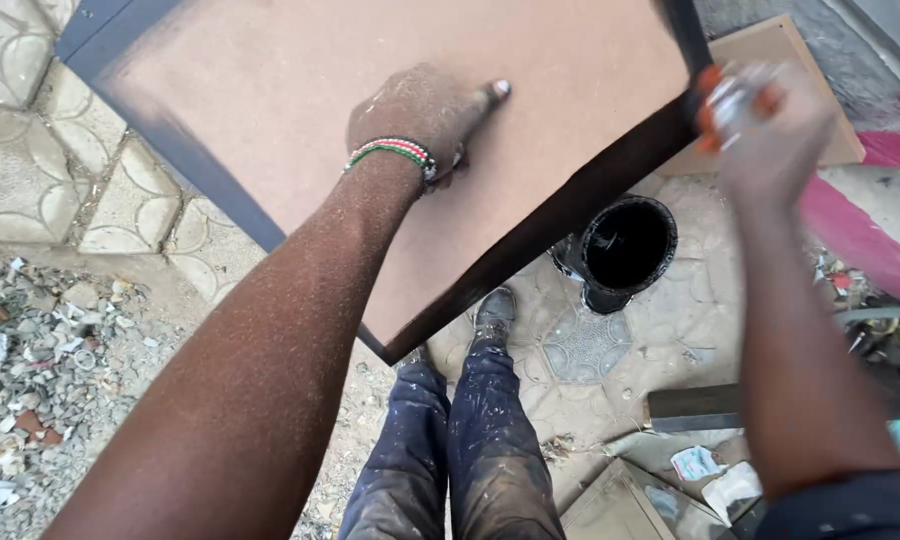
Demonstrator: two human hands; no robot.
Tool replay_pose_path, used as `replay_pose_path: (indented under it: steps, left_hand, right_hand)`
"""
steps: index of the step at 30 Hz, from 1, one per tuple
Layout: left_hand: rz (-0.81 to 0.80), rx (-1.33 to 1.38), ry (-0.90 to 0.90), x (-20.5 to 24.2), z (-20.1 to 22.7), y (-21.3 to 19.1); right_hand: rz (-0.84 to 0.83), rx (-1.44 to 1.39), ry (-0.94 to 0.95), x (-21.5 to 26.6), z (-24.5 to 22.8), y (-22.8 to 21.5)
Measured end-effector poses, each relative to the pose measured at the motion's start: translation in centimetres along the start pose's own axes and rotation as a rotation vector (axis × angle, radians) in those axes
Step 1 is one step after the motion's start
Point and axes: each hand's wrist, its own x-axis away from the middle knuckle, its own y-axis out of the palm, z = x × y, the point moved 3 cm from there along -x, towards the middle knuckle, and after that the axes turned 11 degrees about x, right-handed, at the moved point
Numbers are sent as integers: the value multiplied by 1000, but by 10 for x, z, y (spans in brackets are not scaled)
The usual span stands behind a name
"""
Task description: Painting wooden furniture panels with black paint using a sponge applicator
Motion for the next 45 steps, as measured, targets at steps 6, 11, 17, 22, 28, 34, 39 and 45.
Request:
replay_pose_path:
  steps: [6, 11, 17, 22, 28, 34, 39, 45]
  left_hand:
    - [67, 9, 65, -14, -4, 9]
    - [13, 114, -57, 3, 4, -1]
    - [-23, 85, -41, 0, 2, 0]
    - [-9, 73, 12, 1, 6, 1]
    - [-4, 172, -61, 4, 3, -1]
    - [12, 124, 6, -6, -2, 3]
    - [-37, 53, -39, 4, 6, -4]
    - [-35, 84, -67, 4, 9, -4]
  right_hand:
    - [-39, 105, -153, 102, 26, 46]
    - [-316, 37, -337, 347, 37, 154]
    - [-153, 654, -846, 238, 47, 107]
    - [-6, 414, -390, 37, -9, 15]
    - [34, -8, -75, 218, 32, 114]
    - [-309, 738, -870, 269, 50, 132]
    - [110, 761, -295, -15, 34, -9]
    - [-31, 314, -187, 108, -21, 68]
